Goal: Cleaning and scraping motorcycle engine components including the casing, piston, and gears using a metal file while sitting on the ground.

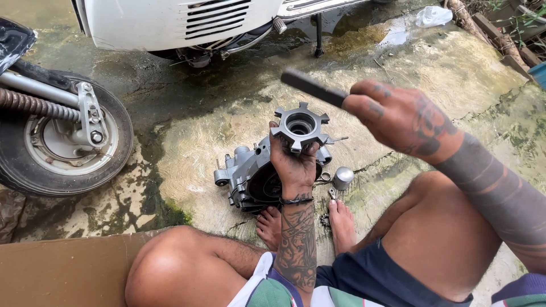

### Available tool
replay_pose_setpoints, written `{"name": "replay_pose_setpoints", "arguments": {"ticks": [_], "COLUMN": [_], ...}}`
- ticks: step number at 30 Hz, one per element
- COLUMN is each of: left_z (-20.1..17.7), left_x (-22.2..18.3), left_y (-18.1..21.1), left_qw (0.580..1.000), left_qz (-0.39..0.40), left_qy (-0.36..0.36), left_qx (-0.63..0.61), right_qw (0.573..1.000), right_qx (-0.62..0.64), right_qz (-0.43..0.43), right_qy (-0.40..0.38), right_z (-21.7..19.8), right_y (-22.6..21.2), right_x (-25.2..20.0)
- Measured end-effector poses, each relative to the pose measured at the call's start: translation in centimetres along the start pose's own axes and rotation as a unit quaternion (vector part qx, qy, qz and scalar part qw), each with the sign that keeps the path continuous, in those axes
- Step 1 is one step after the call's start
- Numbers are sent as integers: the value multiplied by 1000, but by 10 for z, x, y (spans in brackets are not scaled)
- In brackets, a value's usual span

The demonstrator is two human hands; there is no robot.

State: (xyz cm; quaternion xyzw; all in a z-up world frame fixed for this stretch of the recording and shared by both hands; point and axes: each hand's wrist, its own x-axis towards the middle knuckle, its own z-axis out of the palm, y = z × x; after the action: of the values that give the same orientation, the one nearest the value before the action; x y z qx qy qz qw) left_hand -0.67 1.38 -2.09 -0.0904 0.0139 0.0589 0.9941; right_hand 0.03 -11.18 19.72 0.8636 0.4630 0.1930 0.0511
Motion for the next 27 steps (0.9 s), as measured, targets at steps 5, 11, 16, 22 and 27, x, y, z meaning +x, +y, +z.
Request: {"name": "replay_pose_setpoints", "arguments": {"ticks": [5, 11, 16, 22, 27], "left_z": [-1, -4, -13, -16, -11], "left_x": [5, 6, 5, 4, 3], "left_y": [9, 10, 10, 11, 13], "left_qw": [1000, 999, 1000, 1000, 1000], "left_qz": [13, 18, -3, -4, -16], "left_qy": [23, 46, 2, -3, -10], "left_qx": [2, -1, -6, -3, 19], "right_qw": [992, 996, 997, 897, 928], "right_qx": [123, 48, -25, 344, 328], "right_qz": [13, -68, 16, 275, 178], "right_qy": [-17, -34, -71, 27, 24], "right_z": [1, 10, 4, 9, 27], "right_y": [-16, -3, 13, 30, 41], "right_x": [1, -3, -4, -12, -24]}}
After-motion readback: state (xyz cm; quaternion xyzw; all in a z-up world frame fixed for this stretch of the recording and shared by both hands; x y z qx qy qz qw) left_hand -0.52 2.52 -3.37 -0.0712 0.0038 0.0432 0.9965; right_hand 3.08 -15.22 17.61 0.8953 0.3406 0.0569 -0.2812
